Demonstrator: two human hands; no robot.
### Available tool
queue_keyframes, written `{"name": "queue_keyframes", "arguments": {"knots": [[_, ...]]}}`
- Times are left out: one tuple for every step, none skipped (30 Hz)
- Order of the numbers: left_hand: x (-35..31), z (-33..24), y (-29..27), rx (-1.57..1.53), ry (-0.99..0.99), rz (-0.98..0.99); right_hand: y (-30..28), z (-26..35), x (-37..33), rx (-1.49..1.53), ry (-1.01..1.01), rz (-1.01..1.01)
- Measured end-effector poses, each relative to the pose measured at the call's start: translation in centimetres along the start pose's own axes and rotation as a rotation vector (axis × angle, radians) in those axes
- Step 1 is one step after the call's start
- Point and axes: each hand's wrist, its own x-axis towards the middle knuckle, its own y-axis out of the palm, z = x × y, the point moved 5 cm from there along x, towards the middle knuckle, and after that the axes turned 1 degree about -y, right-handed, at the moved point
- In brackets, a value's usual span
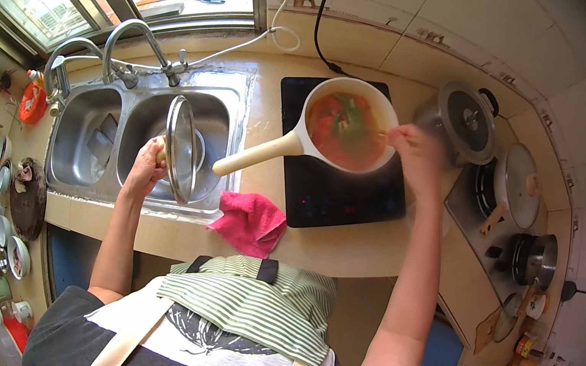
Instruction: The person places fish fillets into a bowl, then uses a cleaver to cut and trim the fillets on a cutting board. They rinse the knife and hands at the sink, continue trimming, and finally stir a pot of soup on the stove with chopsticks.
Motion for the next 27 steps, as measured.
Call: {"name": "queue_keyframes", "arguments": {"knots": [[0.0,0.0,-0.1,0.003,0.009,-0.012,-0.5,0.3,-0.3,0.039,-0.001,-0.044],[-0.1,0.0,-0.1,0.002,0.001,-0.010,-1.0,0.5,-0.5,0.063,0.026,-0.110],[-0.1,0.1,-0.2,0.001,-0.006,-0.006,-1.1,0.7,-0.7,0.028,0.046,-0.083],[-0.2,0.2,-0.4,-0.004,-0.027,-0.034,-1.2,0.8,-0.9,-0.022,0.096,-0.081],[-0.2,0.1,-0.2,0.003,-0.011,0.002,-1.3,0.6,-1.1,-0.057,0.173,-0.125],[-0.2,0.1,-0.2,0.005,-0.009,0.007,-0.7,0.6,-1.4,-0.025,0.205,-0.067],[-0.3,0.2,-0.3,0.005,-0.017,-0.006,0.5,0.5,-1.6,0.223,0.219,-0.010],[-0.3,0.2,-0.1,0.000,-0.007,0.013,0.8,0.6,-1.8,0.234,0.171,-0.057],[-0.4,0.3,-0.2,-0.008,-0.008,0.011,1.5,0.3,-2.0,0.321,0.192,-0.033],[-0.5,0.4,-0.2,-0.020,-0.022,-0.005,1.3,0.3,-2.0,0.313,0.105,-0.101],[-0.5,0.4,-0.2,-0.014,-0.012,0.005,1.3,0.0,-2.1,0.329,0.059,-0.149],[-0.6,0.4,-0.2,-0.014,-0.014,0.003,1.1,0.0,-2.2,0.384,-0.062,-0.195],[-0.7,0.6,-0.4,-0.025,-0.035,-0.031,1.4,-0.9,-2.0,0.347,0.005,-0.198],[-0.7,0.5,-0.3,-0.011,-0.012,0.006,1.8,-1.4,-1.7,0.348,-0.004,-0.202],[-0.7,0.5,-0.3,-0.008,-0.010,0.011,2.2,-1.8,-1.3,0.372,-0.035,-0.198],[-0.7,0.5,-0.3,-0.005,-0.007,0.017,3.0,-2.4,-1.0,0.400,0.011,-0.163],[-0.7,0.5,-0.3,-0.006,-0.009,0.015,2.9,-2.6,-0.9,0.388,-0.013,-0.192],[-0.7,0.5,-0.4,-0.008,-0.011,0.013,3.1,-2.9,-0.8,0.378,0.009,-0.208],[-0.8,0.6,-0.4,-0.014,-0.023,-0.002,3.2,-3.3,-0.9,0.354,0.104,-0.224],[-0.8,0.6,-0.4,-0.011,-0.010,0.003,2.9,-3.0,-1.1,0.321,0.084,-0.287],[-0.9,0.6,-0.5,-0.009,-0.007,-0.001,3.2,-2.5,-1.3,0.280,0.051,-0.220],[-0.9,0.6,-0.6,-0.009,-0.014,-0.031,3.2,-2.0,-1.5,0.225,0.058,-0.173],[-0.9,0.5,-0.5,-0.010,0.000,-0.013,3.3,-1.4,-1.6,0.178,0.047,-0.144],[-0.9,0.6,-0.6,-0.011,-0.001,-0.021,3.3,-0.8,-1.6,0.177,0.025,-0.120],[-0.9,0.7,-0.7,-0.011,-0.017,-0.046,3.3,-0.2,-1.5,0.184,-0.011,-0.116],[-0.9,0.7,-0.7,-0.006,-0.012,-0.032,3.4,0.6,-1.4,0.228,-0.091,-0.070],[-0.9,0.7,-0.8,-0.006,-0.016,-0.037,3.0,0.5,-1.2,0.186,-0.025,-0.137]]}}
